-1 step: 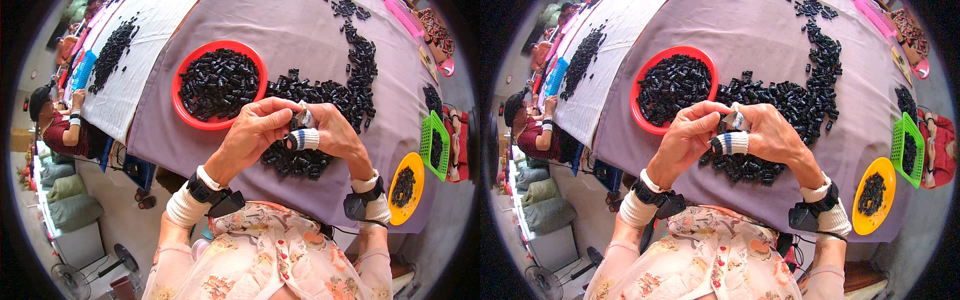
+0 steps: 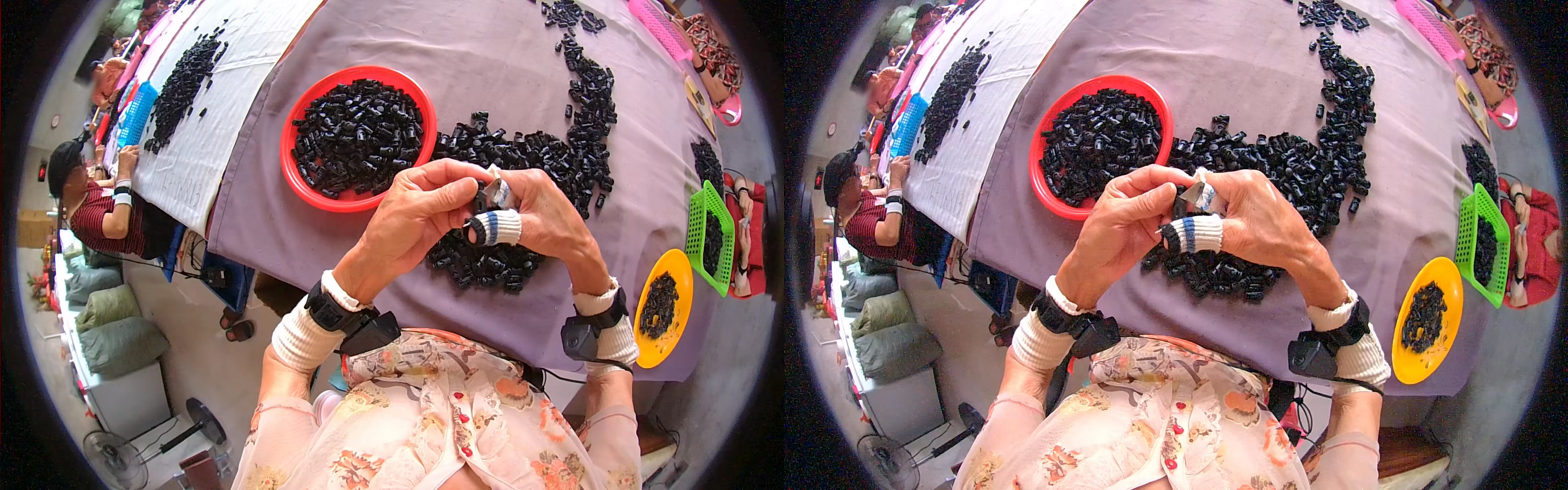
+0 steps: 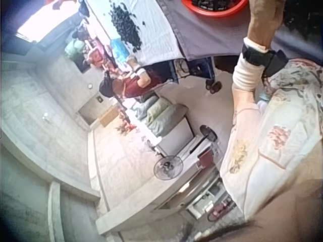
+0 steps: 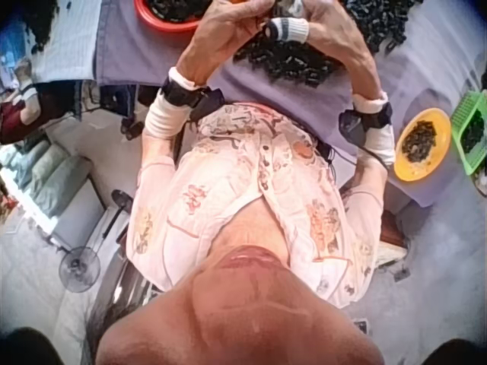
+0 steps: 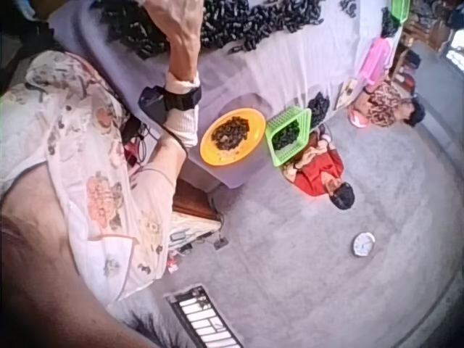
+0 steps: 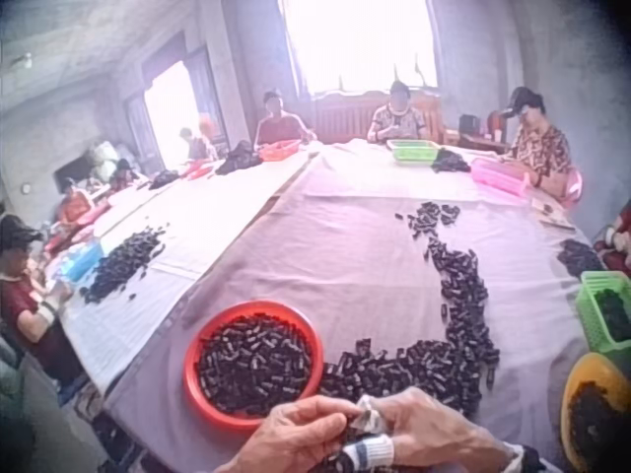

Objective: Assembling small black plastic components by hand in a workshop setting.

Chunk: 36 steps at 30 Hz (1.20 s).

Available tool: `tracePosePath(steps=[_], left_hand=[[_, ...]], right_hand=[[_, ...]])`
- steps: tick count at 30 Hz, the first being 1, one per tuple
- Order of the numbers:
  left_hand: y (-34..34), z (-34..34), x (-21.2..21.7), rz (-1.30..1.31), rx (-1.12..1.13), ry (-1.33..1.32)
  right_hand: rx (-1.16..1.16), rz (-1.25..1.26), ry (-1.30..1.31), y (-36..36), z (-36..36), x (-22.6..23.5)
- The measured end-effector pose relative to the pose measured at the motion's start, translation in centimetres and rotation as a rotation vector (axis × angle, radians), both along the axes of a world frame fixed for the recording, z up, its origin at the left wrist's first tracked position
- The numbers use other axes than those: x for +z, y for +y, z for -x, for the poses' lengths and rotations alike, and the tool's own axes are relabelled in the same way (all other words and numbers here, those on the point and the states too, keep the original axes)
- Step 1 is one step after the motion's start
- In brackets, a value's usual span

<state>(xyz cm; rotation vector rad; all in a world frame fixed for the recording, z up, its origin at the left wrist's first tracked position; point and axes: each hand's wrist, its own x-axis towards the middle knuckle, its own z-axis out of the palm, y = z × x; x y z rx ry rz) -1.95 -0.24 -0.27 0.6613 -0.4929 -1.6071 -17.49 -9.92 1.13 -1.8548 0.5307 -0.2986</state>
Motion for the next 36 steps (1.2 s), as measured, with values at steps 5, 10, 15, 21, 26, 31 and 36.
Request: tracePosePath(steps=[5,10,15,21,26,31,36], left_hand=[[0.0,0.0,0.0,0.001,0.014,-0.023],[-0.1,0.0,-0.1,0.008,0.015,-0.075],[-0.1,0.0,-0.1,0.008,0.016,-0.086],[-0.1,0.0,-0.2,0.006,0.008,-0.068],[-0.2,0.5,-0.1,-0.029,0.046,-0.065],[0.1,0.5,0.1,-0.049,0.058,-0.058],[0.1,0.1,0.3,-0.033,0.033,-0.075]], right_hand=[[0.007,-0.040,0.003,0.2,0.0,0.1],[0.006,-0.068,-0.021,0.4,0.2,0.1],[0.021,-0.051,-0.009,0.3,0.2,0.3],[0.022,-0.040,-0.058,0.5,0.5,-0.9],[0.008,0.009,-0.048,0.5,0.6,0.0],[0.017,0.157,0.017,-0.3,0.5,-0.3],[0.029,0.105,0.024,-0.3,0.3,0.1]])
